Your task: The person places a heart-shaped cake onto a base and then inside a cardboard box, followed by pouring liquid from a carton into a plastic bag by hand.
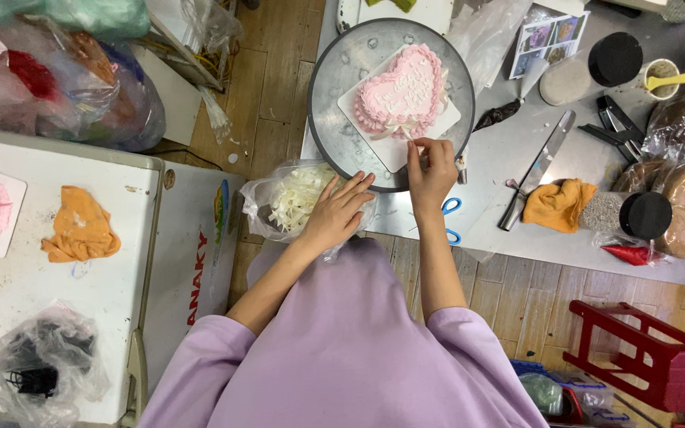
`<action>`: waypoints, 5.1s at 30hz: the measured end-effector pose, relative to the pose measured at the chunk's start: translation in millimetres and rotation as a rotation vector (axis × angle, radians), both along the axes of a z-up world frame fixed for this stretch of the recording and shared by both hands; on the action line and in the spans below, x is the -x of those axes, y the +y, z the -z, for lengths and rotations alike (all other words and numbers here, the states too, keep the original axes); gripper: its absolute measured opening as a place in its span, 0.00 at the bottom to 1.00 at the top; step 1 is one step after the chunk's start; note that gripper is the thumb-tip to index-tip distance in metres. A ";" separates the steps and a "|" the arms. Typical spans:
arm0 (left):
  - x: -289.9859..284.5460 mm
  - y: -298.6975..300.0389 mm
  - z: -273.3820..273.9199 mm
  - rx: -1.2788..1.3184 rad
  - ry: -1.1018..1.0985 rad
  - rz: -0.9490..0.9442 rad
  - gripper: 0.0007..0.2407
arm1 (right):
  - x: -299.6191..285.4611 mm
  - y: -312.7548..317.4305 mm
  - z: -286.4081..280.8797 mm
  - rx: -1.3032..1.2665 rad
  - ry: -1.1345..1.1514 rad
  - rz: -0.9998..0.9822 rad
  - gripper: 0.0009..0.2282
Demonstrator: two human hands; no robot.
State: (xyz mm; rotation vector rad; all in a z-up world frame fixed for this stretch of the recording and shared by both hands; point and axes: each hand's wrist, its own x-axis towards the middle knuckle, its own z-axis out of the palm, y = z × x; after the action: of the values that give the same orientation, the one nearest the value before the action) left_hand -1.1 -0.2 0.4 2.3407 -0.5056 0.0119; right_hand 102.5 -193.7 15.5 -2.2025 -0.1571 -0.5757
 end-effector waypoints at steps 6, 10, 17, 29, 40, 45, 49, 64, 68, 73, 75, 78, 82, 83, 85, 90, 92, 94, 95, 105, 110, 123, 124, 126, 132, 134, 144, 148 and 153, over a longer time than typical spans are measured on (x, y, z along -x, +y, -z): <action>-0.6 -1.0 -0.2 -0.006 0.011 0.002 0.15 | 3.4 6.0 6.6 -0.506 0.339 -0.019 0.05; -0.4 -2.0 0.6 -0.014 0.005 0.007 0.14 | 1.4 10.9 16.9 -0.553 0.267 -0.031 0.12; 0.1 -2.2 0.9 -0.007 0.005 0.005 0.14 | -2.1 18.3 25.1 -0.211 0.112 0.072 0.10; -0.6 -2.0 -1.0 -0.003 0.024 0.011 0.15 | -1.3 12.4 15.4 -0.016 -0.053 0.080 0.07; -0.3 -1.9 1.1 -0.007 0.028 0.012 0.15 | -2.2 9.5 18.5 -0.012 -0.053 0.074 0.08; -0.4 -1.3 1.0 -0.003 0.030 0.012 0.15 | -1.4 13.0 -2.2 0.104 -0.118 0.082 0.07; 0.3 -2.4 0.1 0.006 0.033 0.015 0.15 | -0.4 18.0 -16.0 0.281 -0.273 0.177 0.07; -0.1 -1.5 -1.6 0.019 0.035 0.012 0.14 | -1.1 17.5 20.0 -0.107 0.070 0.108 0.05; -0.3 -2.7 -1.6 0.019 0.038 0.016 0.15 | -1.9 14.6 19.9 -0.077 0.071 0.122 0.05; 1.8 -3.5 -0.1 0.023 0.030 0.015 0.15 | -3.4 13.5 20.8 -0.021 0.037 0.124 0.05; 0.0 -3.1 0.0 0.023 0.032 0.011 0.15 | -6.9 14.2 20.5 -0.006 0.020 0.113 0.05; 1.2 -2.9 0.2 0.028 0.047 0.009 0.14 | -4.2 13.8 18.4 0.022 0.005 0.101 0.06; 0.2 -2.4 -0.5 0.018 0.030 0.007 0.14 | -0.1 9.7 10.1 0.047 -0.062 0.114 0.11; 0.0 -2.2 -0.6 0.016 0.030 0.008 0.14 | -0.3 8.5 7.8 0.062 -0.095 0.117 0.12; 0.1 -1.9 -0.5 0.018 0.037 0.011 0.14 | -3.4 7.1 4.3 0.027 -0.073 0.119 0.14; 0.3 -2.8 0.1 0.014 0.041 0.017 0.14 | -16.9 10.6 0.6 -0.005 -0.034 0.093 0.17; -0.6 -2.6 0.7 0.018 0.031 0.014 0.13 | -21.0 12.7 -0.8 0.028 -0.060 0.083 0.17; 0.3 -2.0 1.8 0.020 0.026 0.006 0.13 | -22.4 14.0 -2.0 0.043 -0.069 0.086 0.17; 1.1 -1.6 2.3 0.021 0.025 0.002 0.14 | -22.4 14.7 -2.7 0.050 -0.073 0.086 0.17; 5.3 3.2 -4.6 0.102 -0.023 -0.010 0.14 | -11.7 12.3 -15.1 -0.033 -0.060 0.011 0.14; 29.1 39.4 -28.2 0.157 0.018 -0.235 0.11 | 34.3 16.7 -15.9 -0.112 0.113 -0.225 0.08; 74.2 98.0 -93.5 -0.013 -0.196 -0.668 0.12 | 72.5 149.6 53.3 0.295 0.334 -1.041 0.08; 76.2 96.5 -92.3 -0.006 -0.193 -0.683 0.11 | 74.5 154.3 55.1 0.352 0.339 -1.032 0.08; 80.9 92.8 -88.3 0.012 -0.188 -0.707 0.10 | 76.5 158.2 57.0 0.419 0.341 -1.010 0.08; 90.4 91.6 -87.1 0.102 -0.189 -0.741 0.09 | 59.4 113.0 48.3 0.031 0.636 -0.892 0.08; 87.5 90.0 -94.2 0.163 -0.148 -0.683 0.10 | 49.8 88.3 38.2 -0.227 0.815 -0.809 0.08; 29.5 20.9 -97.6 0.591 0.209 -0.518 0.18 | 49.3 13.1 -10.9 -0.811 0.920 -0.678 0.05; 17.0 20.4 -78.7 0.975 0.361 -0.404 0.19 | 49.9 -0.1 -16.0 -1.064 0.803 -0.544 0.08; 7.3 22.4 -51.7 1.406 0.765 -0.080 0.22 | 53.0 -5.7 -15.2 -0.898 0.731 -0.690 0.06</action>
State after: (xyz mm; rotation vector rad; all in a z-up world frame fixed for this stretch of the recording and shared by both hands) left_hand -8.4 22.2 52.1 0.8544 0.0498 -0.3564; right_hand 49.5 -199.4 30.8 -1.2298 -0.2005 0.4849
